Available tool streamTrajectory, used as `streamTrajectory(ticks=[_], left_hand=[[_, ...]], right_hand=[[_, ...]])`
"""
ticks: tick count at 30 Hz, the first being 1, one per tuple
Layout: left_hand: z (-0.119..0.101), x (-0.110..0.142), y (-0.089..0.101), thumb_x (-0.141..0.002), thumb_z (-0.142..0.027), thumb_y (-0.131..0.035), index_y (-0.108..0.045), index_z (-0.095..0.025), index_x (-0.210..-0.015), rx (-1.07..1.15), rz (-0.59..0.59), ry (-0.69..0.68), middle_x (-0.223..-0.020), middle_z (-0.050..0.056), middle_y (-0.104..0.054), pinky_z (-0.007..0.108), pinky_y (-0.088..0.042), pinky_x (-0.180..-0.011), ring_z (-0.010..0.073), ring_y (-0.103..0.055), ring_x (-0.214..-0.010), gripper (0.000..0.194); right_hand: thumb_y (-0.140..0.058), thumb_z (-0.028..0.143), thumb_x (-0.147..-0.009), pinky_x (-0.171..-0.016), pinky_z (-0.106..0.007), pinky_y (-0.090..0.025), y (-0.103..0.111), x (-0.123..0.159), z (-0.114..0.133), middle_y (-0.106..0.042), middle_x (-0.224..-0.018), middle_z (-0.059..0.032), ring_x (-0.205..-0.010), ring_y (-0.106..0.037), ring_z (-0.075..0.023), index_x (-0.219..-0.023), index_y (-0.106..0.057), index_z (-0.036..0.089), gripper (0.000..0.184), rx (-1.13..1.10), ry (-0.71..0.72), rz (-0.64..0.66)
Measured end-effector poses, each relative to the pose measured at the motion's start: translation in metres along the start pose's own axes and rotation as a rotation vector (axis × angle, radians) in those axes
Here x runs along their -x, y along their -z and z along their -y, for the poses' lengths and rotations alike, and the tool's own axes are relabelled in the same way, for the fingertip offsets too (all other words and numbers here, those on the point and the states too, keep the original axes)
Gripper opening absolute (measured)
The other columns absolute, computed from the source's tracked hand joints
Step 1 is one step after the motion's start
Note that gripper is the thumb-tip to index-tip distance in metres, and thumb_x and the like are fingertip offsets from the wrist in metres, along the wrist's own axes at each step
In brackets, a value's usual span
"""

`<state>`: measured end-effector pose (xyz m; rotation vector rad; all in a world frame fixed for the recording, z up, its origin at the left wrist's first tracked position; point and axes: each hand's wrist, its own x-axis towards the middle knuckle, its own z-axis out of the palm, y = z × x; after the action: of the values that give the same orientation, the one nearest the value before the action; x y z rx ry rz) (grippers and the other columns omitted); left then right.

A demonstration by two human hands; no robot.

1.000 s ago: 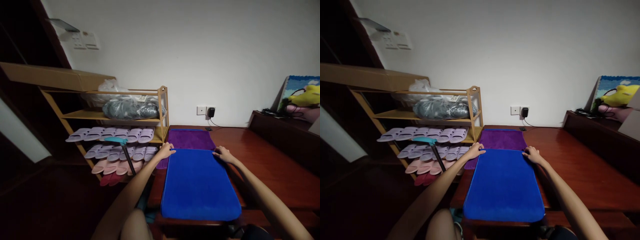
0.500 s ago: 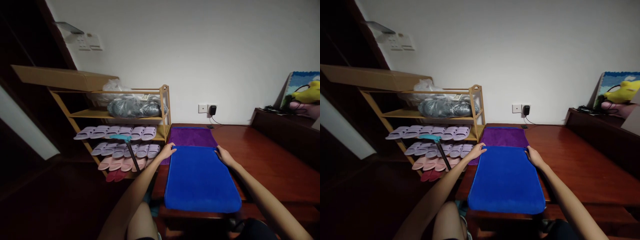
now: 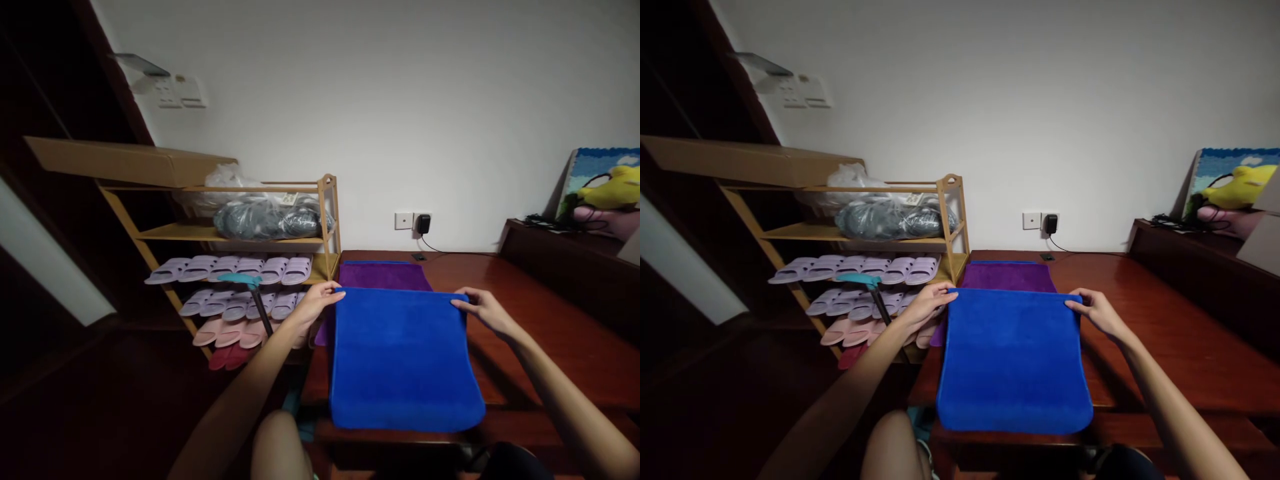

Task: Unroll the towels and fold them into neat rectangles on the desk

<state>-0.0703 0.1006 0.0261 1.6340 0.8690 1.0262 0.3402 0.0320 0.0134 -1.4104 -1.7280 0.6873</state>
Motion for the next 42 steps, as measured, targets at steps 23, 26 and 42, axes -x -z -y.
streamTrajectory(ticks=[23,26,42], left_hand=[[-0.114,0.002,0.01,-0.057,-0.025,-0.084,-0.065,-0.014,-0.079,0.319,-0.176,-0.154,-0.072,0.001,-0.066,0.023,-0.048,-0.065,0.0116,-0.06,-0.065,0.032],[-0.124,0.001,0.013,-0.058,-0.027,-0.084,-0.065,-0.013,-0.078,0.344,-0.188,-0.203,-0.073,0.002,-0.066,0.023,-0.047,-0.067,0.0118,-0.06,-0.066,0.03],[-0.13,-0.048,0.018,-0.058,-0.022,-0.08,-0.07,-0.013,-0.076,0.212,-0.394,-0.316,-0.068,-0.001,-0.063,0.018,-0.035,-0.049,0.0076,-0.052,-0.057,0.023]], right_hand=[[-0.079,0.048,-0.06,-0.059,-0.025,-0.047,0.049,-0.018,0.092,-0.063,-0.073,-0.0014,-0.064,-0.056,-0.0132,-0.08,-0.069,0.021,0.035,-0.384,0.077,-0.291],[-0.074,0.049,-0.066,-0.056,-0.024,-0.045,0.052,-0.019,0.101,-0.062,-0.072,-0.0015,-0.062,-0.054,-0.0122,-0.08,-0.068,0.022,0.031,-0.375,0.117,-0.318],[-0.076,0.048,-0.062,-0.058,-0.025,-0.043,0.055,-0.069,0.102,-0.062,-0.071,0.0,-0.062,-0.053,-0.0107,-0.078,-0.069,0.018,0.035,-0.345,0.204,-0.58]])
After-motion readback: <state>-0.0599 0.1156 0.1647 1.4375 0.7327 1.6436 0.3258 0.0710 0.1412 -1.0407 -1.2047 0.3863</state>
